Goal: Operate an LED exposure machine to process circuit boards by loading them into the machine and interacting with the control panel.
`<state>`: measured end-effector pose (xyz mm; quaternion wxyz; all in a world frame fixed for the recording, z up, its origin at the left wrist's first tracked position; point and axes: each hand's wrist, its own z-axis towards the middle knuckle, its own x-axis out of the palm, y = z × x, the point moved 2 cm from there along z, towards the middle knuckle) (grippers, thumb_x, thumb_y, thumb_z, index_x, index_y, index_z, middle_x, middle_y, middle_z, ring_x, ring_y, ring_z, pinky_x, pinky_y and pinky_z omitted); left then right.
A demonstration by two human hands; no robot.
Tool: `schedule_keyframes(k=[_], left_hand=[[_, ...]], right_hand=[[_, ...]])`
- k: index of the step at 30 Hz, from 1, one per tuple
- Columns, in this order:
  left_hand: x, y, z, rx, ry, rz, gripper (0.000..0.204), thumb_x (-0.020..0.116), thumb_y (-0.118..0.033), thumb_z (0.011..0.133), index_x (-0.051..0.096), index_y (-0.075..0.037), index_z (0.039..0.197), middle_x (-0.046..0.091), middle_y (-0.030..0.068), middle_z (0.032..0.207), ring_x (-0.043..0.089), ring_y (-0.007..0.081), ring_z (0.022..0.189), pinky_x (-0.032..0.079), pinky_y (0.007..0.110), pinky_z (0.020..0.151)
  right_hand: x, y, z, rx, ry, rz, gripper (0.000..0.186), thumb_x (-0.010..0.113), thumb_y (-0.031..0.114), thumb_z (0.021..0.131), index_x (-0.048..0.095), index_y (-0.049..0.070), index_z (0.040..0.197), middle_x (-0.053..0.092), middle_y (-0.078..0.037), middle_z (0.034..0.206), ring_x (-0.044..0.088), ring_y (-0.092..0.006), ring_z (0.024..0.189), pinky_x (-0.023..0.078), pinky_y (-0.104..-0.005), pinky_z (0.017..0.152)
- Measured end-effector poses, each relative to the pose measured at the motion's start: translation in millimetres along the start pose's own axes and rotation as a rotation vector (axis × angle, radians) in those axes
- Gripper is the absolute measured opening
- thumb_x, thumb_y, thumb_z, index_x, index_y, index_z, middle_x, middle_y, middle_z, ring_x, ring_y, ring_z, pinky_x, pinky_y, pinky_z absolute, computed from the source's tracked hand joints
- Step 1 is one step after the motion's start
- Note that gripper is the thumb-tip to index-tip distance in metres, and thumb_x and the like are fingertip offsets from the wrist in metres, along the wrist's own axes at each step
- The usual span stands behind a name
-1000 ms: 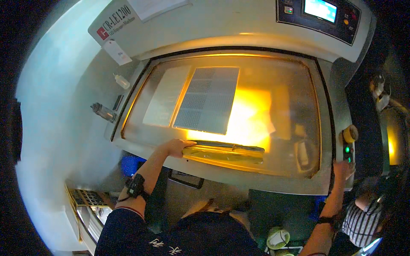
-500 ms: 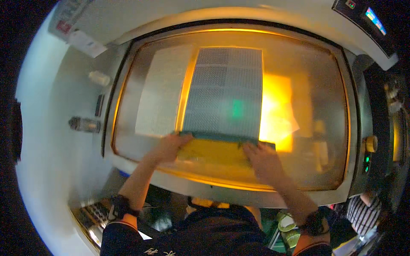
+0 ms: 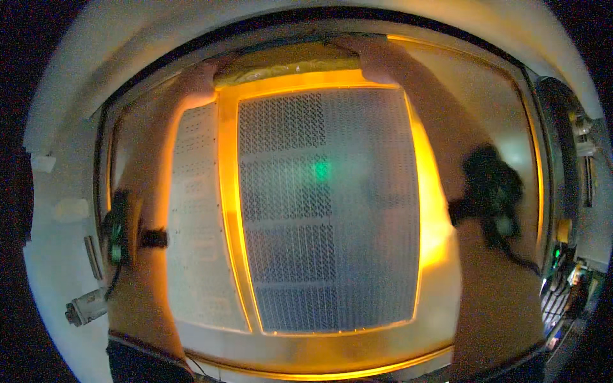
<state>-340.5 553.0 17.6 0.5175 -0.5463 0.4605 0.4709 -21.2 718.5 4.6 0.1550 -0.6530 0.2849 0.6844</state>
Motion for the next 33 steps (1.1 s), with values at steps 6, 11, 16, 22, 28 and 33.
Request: schedule_keyframes(k=[6,11,16,22,28,33], left_hand=[[6,-9,-30,-0.002,-0.028,-0.063,0.055,0.068,-0.014,0.078,0.055,-0.012,0.132,0.062,0.0193,0.125,0.056,0.0369,0.119,0.045,0.045,0.101],[8,-53,-108,0.013,-0.101,-0.073,0.05,0.066,-0.015,0.077,0.057,-0.014,0.127,0.062,0.0218,0.12,0.056,0.0413,0.115,0.047,0.05,0.098],[15,-163,-317,0.11,0.184,-0.216,0.043,0.056,-0.016,0.087,0.054,-0.012,0.129,0.065,0.0228,0.107,0.061,0.0415,0.103,0.05,0.05,0.091],[-29,-305,-487,0.173,0.317,0.026,0.076,0.069,-0.013,0.076,0.039,-0.018,0.146,0.041,0.0006,0.151,0.046,0.0473,0.126,0.041,0.061,0.1],[-35,-363,-495,-0.228,0.379,0.056,0.091,0.075,-0.019,0.074,0.029,-0.021,0.151,0.031,0.0004,0.156,0.033,0.0383,0.139,0.031,0.062,0.108],[16,-455,-540,-0.401,0.262,-0.014,0.097,0.07,-0.043,0.08,0.019,-0.002,0.152,0.019,0.0147,0.159,0.02,0.0378,0.146,0.028,0.067,0.106]], right_hand=[[-1,48,-19,0.043,0.005,-0.144,0.078,0.063,-0.002,0.075,0.041,0.023,0.145,0.055,-0.014,0.136,0.051,-0.0347,0.126,0.047,-0.0447,0.101],[10,53,-100,-0.068,-0.127,0.059,0.055,0.051,0.005,0.084,0.051,0.02,0.137,0.051,-0.009,0.141,0.051,-0.0315,0.127,0.043,-0.0459,0.105],[-9,150,-313,-0.096,0.283,0.21,0.043,0.059,0.012,0.081,0.058,0.014,0.124,0.061,-0.017,0.124,0.062,-0.0354,0.107,0.05,-0.0487,0.092],[-24,214,-540,-0.212,0.068,-0.086,0.084,0.076,0.029,0.072,0.038,0.019,0.146,0.045,-0.011,0.145,0.047,-0.0371,0.13,0.036,-0.0573,0.107],[-67,189,-546,-0.043,0.003,-0.071,0.084,0.077,0.029,0.072,0.037,0.033,0.146,0.042,-0.005,0.149,0.045,-0.0383,0.131,0.043,-0.0555,0.1],[-25,130,-597,-0.156,-0.012,-0.023,0.073,0.072,0.026,0.077,0.042,0.036,0.143,0.042,-0.004,0.149,0.047,-0.0356,0.13,0.049,-0.0563,0.089]])
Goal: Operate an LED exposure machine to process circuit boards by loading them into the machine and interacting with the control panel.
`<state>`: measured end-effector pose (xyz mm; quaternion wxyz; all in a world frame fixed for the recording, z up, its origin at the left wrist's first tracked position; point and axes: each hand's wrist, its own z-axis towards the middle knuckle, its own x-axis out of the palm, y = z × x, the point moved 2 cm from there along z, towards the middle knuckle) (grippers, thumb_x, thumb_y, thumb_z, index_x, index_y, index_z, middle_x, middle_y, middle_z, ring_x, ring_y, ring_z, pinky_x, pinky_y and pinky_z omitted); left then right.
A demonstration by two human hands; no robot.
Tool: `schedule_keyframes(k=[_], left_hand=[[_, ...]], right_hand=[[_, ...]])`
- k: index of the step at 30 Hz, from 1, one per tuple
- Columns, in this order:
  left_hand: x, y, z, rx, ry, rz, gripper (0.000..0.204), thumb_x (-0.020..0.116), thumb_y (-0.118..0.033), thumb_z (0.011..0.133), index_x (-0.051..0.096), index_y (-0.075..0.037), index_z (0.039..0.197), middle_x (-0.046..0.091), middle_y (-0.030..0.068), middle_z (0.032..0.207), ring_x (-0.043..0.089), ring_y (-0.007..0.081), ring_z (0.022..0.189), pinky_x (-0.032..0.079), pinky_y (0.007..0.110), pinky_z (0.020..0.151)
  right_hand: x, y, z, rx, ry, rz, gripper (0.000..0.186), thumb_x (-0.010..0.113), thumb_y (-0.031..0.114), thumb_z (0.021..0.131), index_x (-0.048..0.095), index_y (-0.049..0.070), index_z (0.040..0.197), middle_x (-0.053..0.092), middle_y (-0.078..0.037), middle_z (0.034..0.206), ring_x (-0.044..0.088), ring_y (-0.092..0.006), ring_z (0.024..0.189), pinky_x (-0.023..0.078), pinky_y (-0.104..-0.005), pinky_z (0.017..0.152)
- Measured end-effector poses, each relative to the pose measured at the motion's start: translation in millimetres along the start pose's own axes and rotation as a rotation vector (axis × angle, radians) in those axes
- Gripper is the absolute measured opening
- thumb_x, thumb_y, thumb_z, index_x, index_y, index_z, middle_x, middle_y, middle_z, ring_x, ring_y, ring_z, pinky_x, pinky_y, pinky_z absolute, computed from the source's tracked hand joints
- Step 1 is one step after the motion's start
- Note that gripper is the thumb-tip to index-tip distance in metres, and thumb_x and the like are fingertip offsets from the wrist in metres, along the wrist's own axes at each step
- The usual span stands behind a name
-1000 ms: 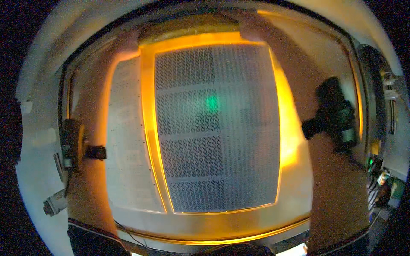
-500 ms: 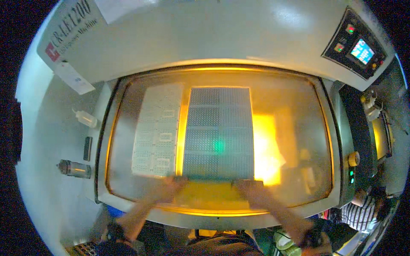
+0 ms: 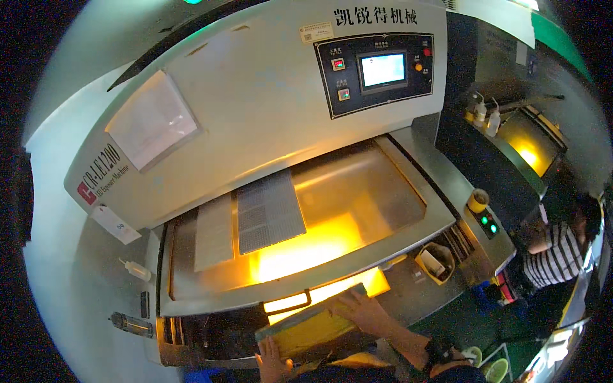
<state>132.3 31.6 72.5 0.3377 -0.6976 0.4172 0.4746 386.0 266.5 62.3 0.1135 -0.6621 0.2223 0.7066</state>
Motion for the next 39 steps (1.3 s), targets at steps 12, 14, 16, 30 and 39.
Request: schedule_keyframes(k=[12,14,16,30,39], left_hand=[[137,76,-150,-0.51,0.521,-0.872,0.061,0.052,-0.053,0.095,0.046,-0.015,0.143,0.055,0.0153,0.137,0.051,0.0355,0.127,0.04,0.038,0.106],[225,110,-173,-0.344,0.344,-1.026,0.062,0.051,-0.055,0.095,0.047,-0.014,0.142,0.057,0.0152,0.135,0.053,0.0356,0.125,0.041,0.038,0.104],[264,129,-179,-0.229,0.27,-1.101,0.063,0.05,-0.056,0.095,0.048,-0.013,0.141,0.058,0.0151,0.134,0.054,0.0356,0.124,0.042,0.038,0.103],[186,366,-131,-0.07,0.303,-0.895,0.067,0.06,-0.045,0.092,0.043,-0.004,0.143,0.057,0.0176,0.134,0.053,0.0321,0.126,0.043,0.04,0.103],[65,427,-195,-0.5,0.151,-1.993,0.062,0.053,-0.032,0.099,0.029,-0.008,0.15,0.045,0.0149,0.144,0.049,0.032,0.126,0.043,0.044,0.102]], right_hand=[[212,-44,-40,0.291,0.16,0.078,0.061,0.06,0.01,0.085,0.045,0.027,0.142,0.041,-0.004,0.15,0.038,-0.0309,0.137,0.037,-0.0598,0.102],[220,-29,-21,0.246,0.171,0.053,0.063,0.062,0.011,0.084,0.044,0.025,0.143,0.04,-0.007,0.15,0.036,-0.0317,0.138,0.033,-0.0591,0.105],[228,-16,-10,0.259,0.187,0.004,0.065,0.064,0.013,0.083,0.042,0.022,0.143,0.039,-0.01,0.151,0.035,-0.0325,0.139,0.03,-0.0585,0.107],[125,194,206,0.529,0.27,-0.004,0.054,0.066,0.042,0.082,0.057,0.012,0.126,0.057,-0.01,0.128,0.048,-0.0247,0.126,0.029,-0.0528,0.112],[128,265,106,0.841,0.587,0.123,0.05,0.071,0.055,0.076,0.072,0.008,0.094,0.071,-0.01,0.098,0.067,-0.027,0.092,0.048,-0.0438,0.089]])
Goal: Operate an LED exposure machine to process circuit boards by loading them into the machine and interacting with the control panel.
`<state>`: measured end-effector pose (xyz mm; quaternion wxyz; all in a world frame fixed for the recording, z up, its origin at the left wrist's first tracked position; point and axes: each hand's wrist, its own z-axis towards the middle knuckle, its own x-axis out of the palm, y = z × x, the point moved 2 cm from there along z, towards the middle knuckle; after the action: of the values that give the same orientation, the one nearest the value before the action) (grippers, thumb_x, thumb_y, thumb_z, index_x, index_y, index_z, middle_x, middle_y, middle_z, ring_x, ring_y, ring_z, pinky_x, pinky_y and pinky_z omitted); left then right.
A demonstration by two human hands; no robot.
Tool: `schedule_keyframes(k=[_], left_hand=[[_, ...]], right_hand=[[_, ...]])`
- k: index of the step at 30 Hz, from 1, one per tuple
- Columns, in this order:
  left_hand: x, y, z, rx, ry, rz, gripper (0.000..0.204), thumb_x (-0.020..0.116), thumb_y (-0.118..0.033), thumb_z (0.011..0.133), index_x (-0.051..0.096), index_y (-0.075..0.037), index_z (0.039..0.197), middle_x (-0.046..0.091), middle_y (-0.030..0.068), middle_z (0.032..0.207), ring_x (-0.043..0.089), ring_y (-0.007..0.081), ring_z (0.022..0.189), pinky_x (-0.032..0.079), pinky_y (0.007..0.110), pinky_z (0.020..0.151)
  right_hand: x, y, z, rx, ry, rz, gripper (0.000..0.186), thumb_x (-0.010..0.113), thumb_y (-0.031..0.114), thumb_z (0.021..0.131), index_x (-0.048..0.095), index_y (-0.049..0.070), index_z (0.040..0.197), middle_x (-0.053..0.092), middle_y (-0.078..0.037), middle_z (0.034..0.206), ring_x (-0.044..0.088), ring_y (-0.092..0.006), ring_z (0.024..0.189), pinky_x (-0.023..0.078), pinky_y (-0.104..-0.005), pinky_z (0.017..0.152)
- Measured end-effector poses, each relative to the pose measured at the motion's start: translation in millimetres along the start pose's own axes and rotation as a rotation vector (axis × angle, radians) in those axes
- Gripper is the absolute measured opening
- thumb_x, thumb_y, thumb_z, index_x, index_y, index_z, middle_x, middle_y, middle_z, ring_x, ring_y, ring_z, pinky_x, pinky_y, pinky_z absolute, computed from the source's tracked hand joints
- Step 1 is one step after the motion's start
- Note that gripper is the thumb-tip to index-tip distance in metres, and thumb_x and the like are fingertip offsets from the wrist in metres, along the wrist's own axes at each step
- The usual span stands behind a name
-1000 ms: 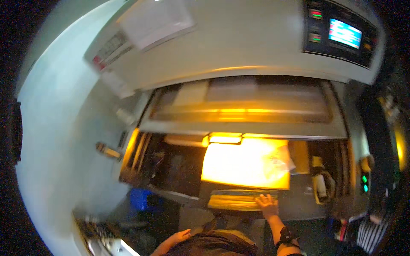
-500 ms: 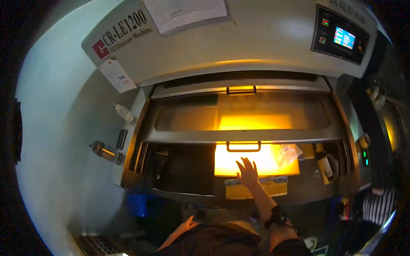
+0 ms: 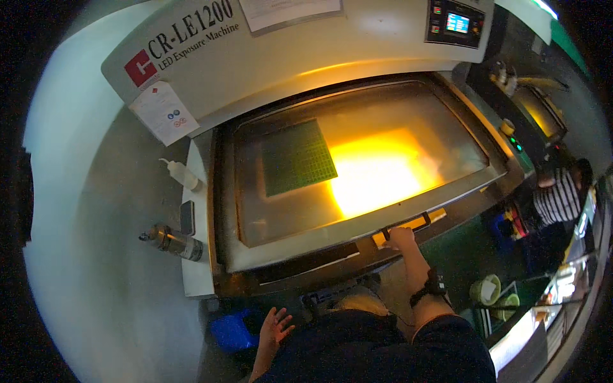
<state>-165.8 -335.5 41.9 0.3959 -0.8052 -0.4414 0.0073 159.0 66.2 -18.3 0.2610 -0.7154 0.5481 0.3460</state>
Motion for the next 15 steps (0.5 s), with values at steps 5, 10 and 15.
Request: schedule_keyframes(k=[5,10,15], left_hand=[[19,-8,59,0.024,0.242,-0.474,0.054,0.052,-0.03,0.099,0.033,-0.009,0.145,0.043,0.012,0.145,0.043,0.0316,0.132,0.036,0.046,0.11],[125,-103,76,0.727,0.531,-0.278,0.071,0.059,-0.042,0.092,0.028,-0.013,0.149,0.029,0.0059,0.155,0.032,0.0284,0.14,0.025,0.05,0.115],[202,-192,50,1.141,0.498,-0.309,0.069,0.043,-0.05,0.095,0.03,-0.008,0.149,0.037,0.0133,0.15,0.033,0.0342,0.14,0.022,0.055,0.116]], right_hand=[[-22,-16,-102,-0.129,-0.334,-0.106,0.053,0.072,0.056,0.074,0.072,0.005,0.089,0.07,-0.017,0.094,0.067,-0.0357,0.087,0.053,-0.0445,0.08],[-159,-5,-202,-0.13,-0.602,0.01,0.038,0.076,0.039,0.071,0.07,0.006,0.089,0.065,-0.017,0.086,0.064,-0.0373,0.08,0.051,-0.0462,0.073],[-212,43,-240,-0.331,-1.464,0.026,0.029,0.077,0.025,0.071,0.069,0.011,0.094,0.064,-0.01,0.091,0.061,-0.0331,0.075,0.051,-0.0458,0.07]])
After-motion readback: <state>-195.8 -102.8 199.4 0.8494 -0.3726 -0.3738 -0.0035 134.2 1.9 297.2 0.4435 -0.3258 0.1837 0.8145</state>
